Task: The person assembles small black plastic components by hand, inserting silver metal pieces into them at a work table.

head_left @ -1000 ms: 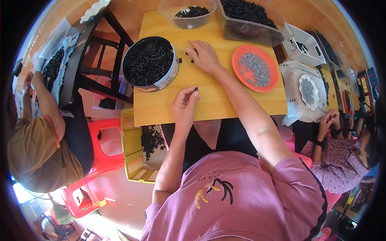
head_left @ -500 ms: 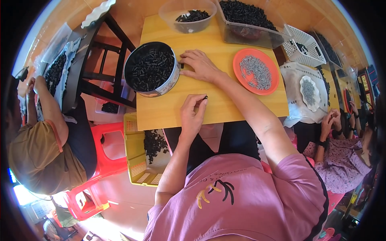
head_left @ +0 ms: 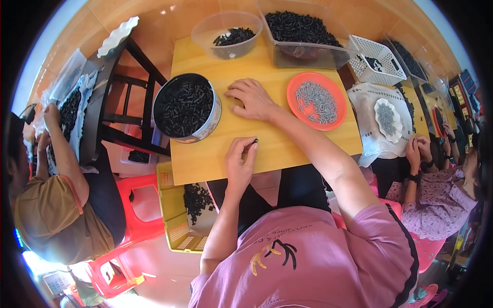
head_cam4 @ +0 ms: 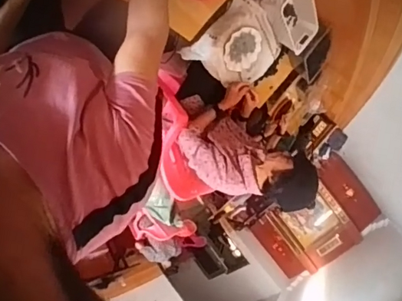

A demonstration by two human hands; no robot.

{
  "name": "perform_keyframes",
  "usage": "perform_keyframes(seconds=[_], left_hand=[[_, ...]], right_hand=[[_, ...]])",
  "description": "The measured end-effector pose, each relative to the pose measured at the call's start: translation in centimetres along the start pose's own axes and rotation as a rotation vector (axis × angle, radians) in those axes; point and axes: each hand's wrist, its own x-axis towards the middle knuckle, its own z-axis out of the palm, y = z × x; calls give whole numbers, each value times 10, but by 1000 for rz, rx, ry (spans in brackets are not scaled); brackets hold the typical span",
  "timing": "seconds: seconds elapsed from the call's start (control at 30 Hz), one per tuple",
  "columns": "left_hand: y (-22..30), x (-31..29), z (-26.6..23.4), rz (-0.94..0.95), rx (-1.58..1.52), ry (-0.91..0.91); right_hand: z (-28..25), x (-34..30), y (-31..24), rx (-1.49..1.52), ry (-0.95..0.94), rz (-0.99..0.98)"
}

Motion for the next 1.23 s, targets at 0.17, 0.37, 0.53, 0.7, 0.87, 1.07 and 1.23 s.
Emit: perform_keyframes(seconds=[0.17,0.37,0.53,0.7,0.87,1.07,1.23], left_hand=[[3,2,1,19,31,11],[5,1,1,19,62,7],[6,2,3,-7,58,0],[5,1,1,-4,67,18],[4,3,1,33,74,1],[6,3,0,46,57,-7],[9,2,-2,29,71,-18]], right_hand=[[-16,-1,-4,-126,-149,186],[-4,9,3,-160,43,27],[5,9,19,-141,-149,12],[-2,7,11,-9,-9,17],[-7,3,11,-137,-23,-17],[-4,9,5,-339,55,280],[-3,19,2,-341,-114,458]])
